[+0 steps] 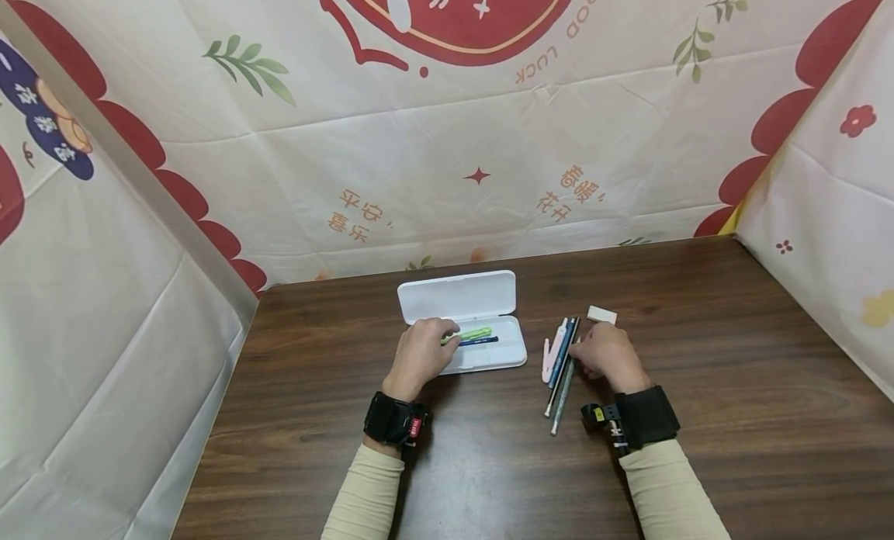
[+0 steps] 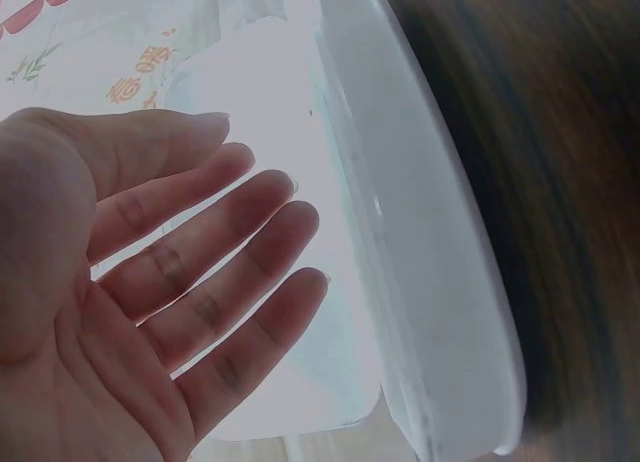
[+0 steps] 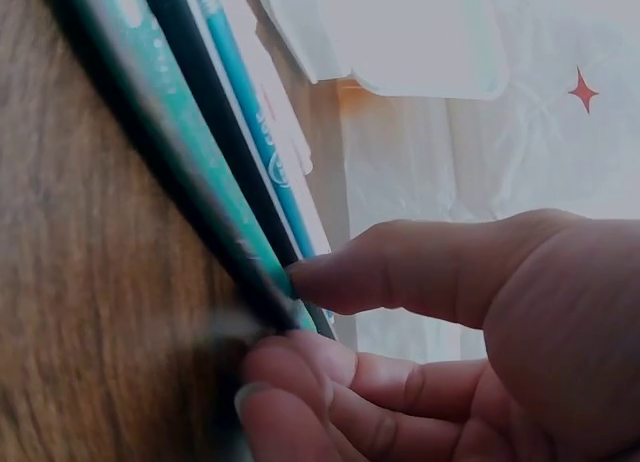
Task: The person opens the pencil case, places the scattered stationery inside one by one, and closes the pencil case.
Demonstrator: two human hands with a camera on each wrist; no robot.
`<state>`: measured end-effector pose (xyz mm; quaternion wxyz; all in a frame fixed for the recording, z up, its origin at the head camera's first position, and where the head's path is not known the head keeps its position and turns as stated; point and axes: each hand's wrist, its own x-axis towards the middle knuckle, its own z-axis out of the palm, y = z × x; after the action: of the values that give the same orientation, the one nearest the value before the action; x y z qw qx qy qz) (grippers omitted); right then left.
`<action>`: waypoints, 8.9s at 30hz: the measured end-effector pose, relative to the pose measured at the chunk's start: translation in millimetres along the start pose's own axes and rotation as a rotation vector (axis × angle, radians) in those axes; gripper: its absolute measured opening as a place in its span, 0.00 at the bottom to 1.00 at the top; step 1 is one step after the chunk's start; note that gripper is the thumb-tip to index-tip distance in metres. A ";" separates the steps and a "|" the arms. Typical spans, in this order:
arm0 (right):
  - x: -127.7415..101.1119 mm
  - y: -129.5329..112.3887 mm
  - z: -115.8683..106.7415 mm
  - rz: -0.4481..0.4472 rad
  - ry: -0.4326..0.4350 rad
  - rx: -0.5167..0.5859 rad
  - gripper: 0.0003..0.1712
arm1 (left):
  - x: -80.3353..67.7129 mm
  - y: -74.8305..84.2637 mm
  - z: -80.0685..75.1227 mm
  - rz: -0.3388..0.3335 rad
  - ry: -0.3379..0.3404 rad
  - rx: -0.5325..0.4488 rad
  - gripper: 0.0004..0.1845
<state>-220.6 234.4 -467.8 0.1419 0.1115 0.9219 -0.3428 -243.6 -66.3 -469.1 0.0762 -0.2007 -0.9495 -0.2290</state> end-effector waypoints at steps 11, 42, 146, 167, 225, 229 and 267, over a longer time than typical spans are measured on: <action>-1.2 -1.2 2.3 0.021 0.063 0.015 0.14 | 0.4 0.8 -0.3 -0.014 -0.015 -0.019 0.09; 0.4 -0.3 -2.5 0.033 0.040 0.036 0.18 | 0.9 1.5 1.9 0.008 0.007 0.002 0.07; -12.3 -46.4 21.7 -0.448 0.108 0.619 0.08 | -7.9 38.5 -16.9 0.176 0.035 -0.123 0.09; -16.0 -54.6 32.3 -0.538 0.091 0.682 0.07 | -7.3 40.6 -16.4 0.212 0.042 -0.141 0.09; -23.2 -59.9 33.8 -0.650 0.009 0.874 0.09 | -6.6 38.8 -20.7 0.239 0.111 -0.126 0.06; -22.7 -60.2 33.3 -0.649 0.012 0.867 0.10 | -6.3 38.0 -20.8 0.238 0.119 -0.108 0.06; -18.0 -53.9 30.1 -0.603 0.040 0.788 0.13 | -6.2 29.9 -19.1 0.183 0.115 -0.039 0.07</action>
<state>-214.5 172.6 -451.1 -0.0345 -0.1085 0.7161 -0.6887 -224.5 -53.0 -441.6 0.1470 -0.2744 -0.9167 -0.2505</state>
